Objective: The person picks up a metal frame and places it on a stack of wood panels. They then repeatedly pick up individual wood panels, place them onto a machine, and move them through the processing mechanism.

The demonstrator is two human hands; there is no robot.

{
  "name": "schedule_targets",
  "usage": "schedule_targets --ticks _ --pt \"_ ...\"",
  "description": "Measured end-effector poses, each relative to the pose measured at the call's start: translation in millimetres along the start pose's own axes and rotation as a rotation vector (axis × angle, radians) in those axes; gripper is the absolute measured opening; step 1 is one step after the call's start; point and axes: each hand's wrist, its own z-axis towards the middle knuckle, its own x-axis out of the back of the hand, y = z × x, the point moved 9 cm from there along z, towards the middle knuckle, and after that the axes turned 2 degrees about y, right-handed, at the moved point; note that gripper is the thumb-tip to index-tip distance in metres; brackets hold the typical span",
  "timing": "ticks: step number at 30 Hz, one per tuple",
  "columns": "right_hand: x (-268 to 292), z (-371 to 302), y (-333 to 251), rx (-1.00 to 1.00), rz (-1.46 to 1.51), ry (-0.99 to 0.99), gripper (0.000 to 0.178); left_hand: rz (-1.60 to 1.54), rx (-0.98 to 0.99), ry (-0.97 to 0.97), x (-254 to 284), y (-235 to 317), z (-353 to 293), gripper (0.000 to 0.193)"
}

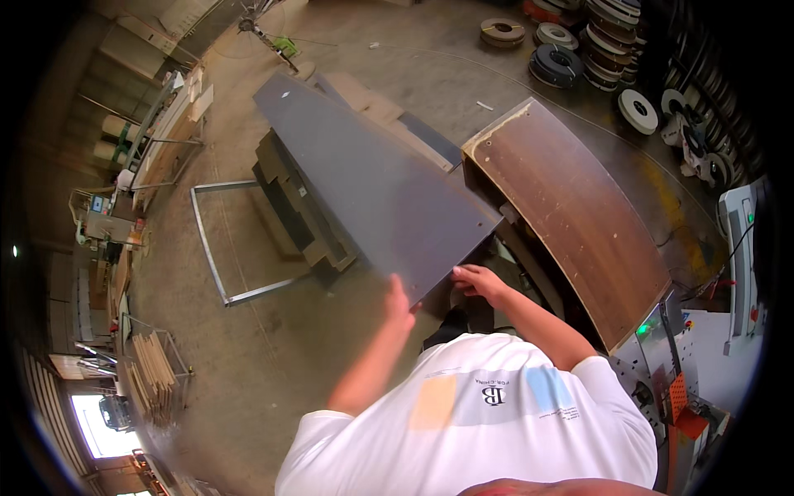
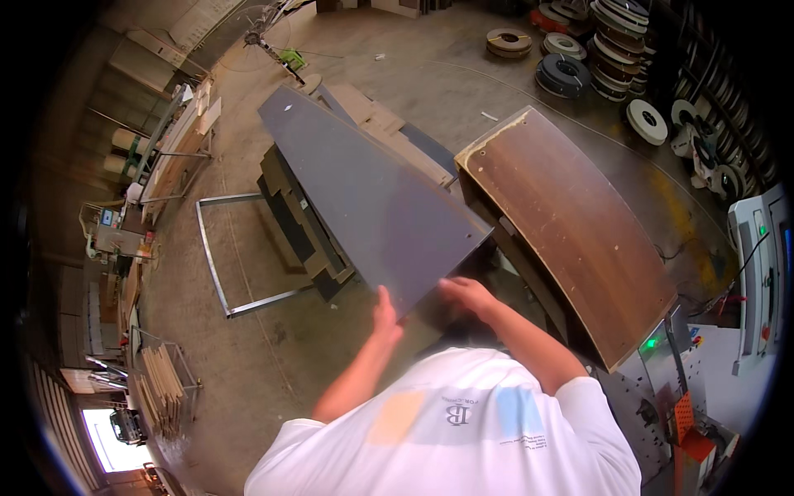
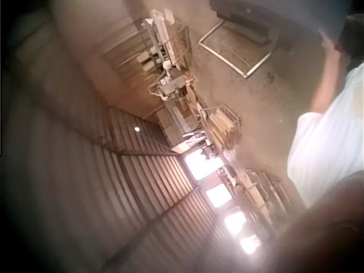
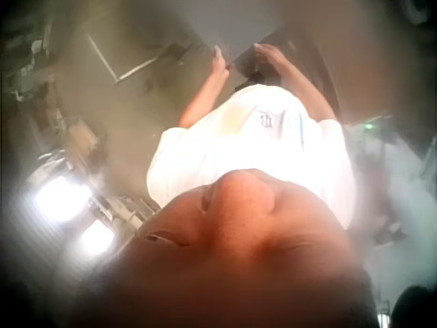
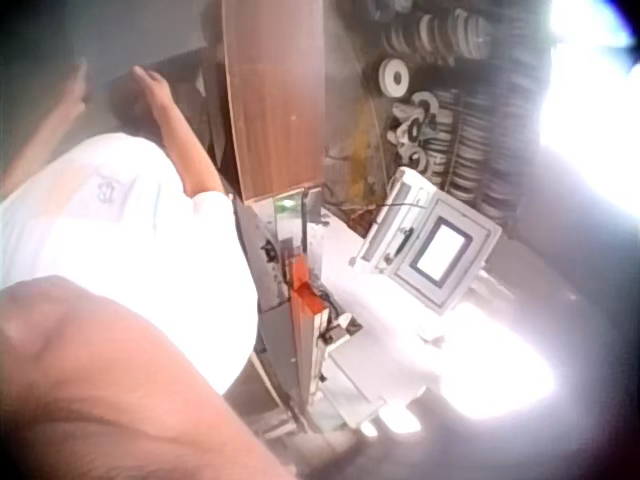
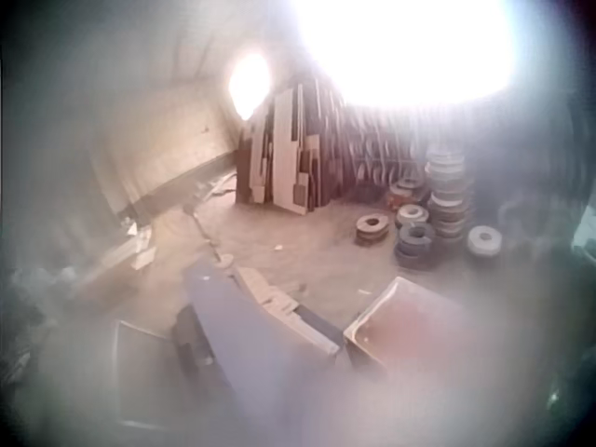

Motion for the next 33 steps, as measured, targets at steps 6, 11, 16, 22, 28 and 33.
schedule_targets --ticks 6,11,16,22,28,33 --pt "23 -27 -14 0.214 0.475 0.137 0.054 -0.067 0.015 -0.225 -88 -27 -90 0.058" --pt "111 -82 -16 0.318 0.435 0.220 0.044 0.158 0.188 -0.650 -161 -57 -151 0.055" --pt "206 -156 -6 0.322 0.371 0.408 0.048 0.350 0.215 -0.816 -204 -64 -175 0.050" --pt "288 -266 15 0.345 0.473 0.683 0.045 0.329 0.190 -0.766 -203 -48 -98 0.050" --pt "393 -373 66 0.351 0.246 1.117 0.045 0.166 0.175 -0.637 -209 21 48 0.045" --pt "418 -454 110 0.045 -0.012 1.535 0.057 -0.103 0.110 -0.635 -256 125 138 0.058"
